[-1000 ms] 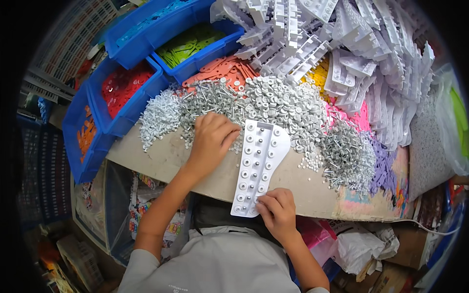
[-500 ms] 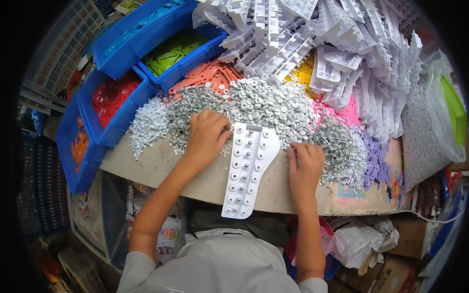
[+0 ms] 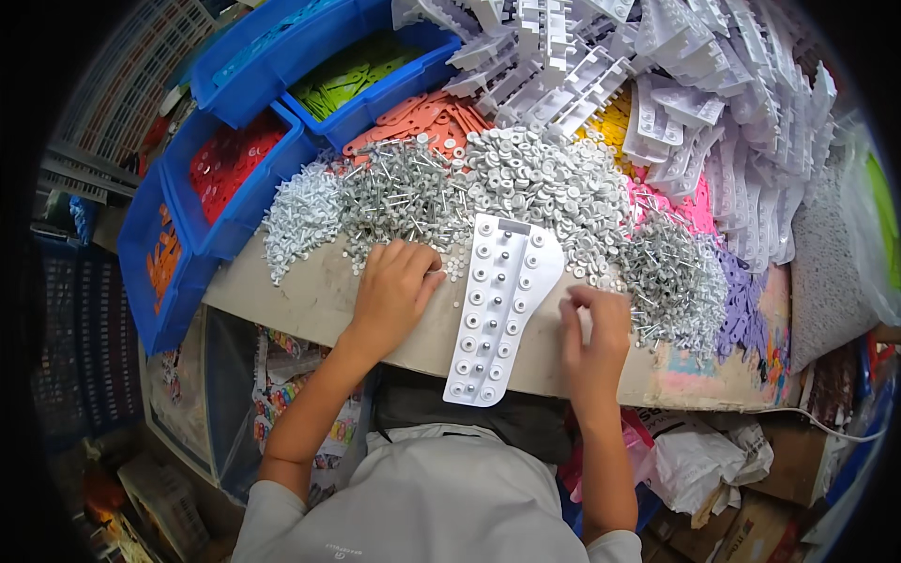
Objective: Assembling a colorful toy by inserting small plastic pieces into a white base.
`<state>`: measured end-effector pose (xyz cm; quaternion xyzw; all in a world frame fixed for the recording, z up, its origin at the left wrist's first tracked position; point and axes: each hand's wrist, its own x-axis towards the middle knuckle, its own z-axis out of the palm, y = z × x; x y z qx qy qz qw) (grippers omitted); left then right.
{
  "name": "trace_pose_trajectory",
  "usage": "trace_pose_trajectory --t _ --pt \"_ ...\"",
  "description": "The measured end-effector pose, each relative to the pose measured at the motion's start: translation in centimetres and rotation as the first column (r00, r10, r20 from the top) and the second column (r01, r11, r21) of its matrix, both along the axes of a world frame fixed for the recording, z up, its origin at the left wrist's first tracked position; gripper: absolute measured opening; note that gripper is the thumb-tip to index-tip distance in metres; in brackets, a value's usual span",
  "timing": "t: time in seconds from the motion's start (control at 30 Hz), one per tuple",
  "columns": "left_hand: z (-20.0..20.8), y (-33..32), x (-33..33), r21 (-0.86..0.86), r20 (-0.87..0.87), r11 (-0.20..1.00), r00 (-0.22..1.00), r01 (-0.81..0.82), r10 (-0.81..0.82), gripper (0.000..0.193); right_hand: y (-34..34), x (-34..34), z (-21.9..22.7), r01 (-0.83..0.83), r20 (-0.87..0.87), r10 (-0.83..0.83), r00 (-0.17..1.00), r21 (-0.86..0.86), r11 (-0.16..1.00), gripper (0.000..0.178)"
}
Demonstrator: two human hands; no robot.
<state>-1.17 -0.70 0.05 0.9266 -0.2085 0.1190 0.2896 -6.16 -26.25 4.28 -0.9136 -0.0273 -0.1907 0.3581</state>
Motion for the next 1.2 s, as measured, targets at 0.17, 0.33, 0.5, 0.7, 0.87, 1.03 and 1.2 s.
trace_pose_trajectory --t 0.17,0.33,0.5,0.7,0.87,1.03,1.2 --pt "-1.3 -0.2 -0.5 0.127 0.149 0.992 0.989 -0.015 -0.004 0.016 0.8 -3.4 0.7 -0.169 -0.046 0.167 0.985 -0.053 0.984 0.017" --pt "-1.6 0.3 -1.3 0.034 0.122 0.999 0.992 0.031 -0.035 0.015 1.1 -5.1 0.5 -0.153 -0.121 0.152 0.981 0.004 0.988 0.015" --pt "-1.2 1.2 -2.6 -0.050 0.073 0.999 0.997 0.019 -0.015 0.018 1.5 -6.0 0.5 -0.158 -0.180 0.171 0.969 0.089 0.983 0.014" --pt "-1.0 1.2 -2.4 -0.185 0.027 0.982 0.999 -0.037 0.043 0.016 2.5 -7.0 1.5 -0.155 -0.341 0.268 0.901 0.324 0.933 0.013" --pt "-1.0 1.3 -2.2 -0.186 -0.024 0.982 0.999 -0.029 0.025 0.015 3.0 -7.3 0.8 -0.333 -0.295 0.393 0.871 0.234 0.913 0.012" --pt "-0.8 1.3 -1.9 -0.109 0.039 0.994 0.999 -0.012 0.016 0.018 3.8 -8.0 0.1 -0.230 -0.321 0.304 0.897 0.249 0.941 0.014" --pt "-1.1 1.7 -2.3 -0.137 0.075 0.990 0.996 -0.034 0.044 0.020 3.4 -8.0 -0.7 -0.286 -0.284 0.325 0.902 0.169 0.943 0.018"
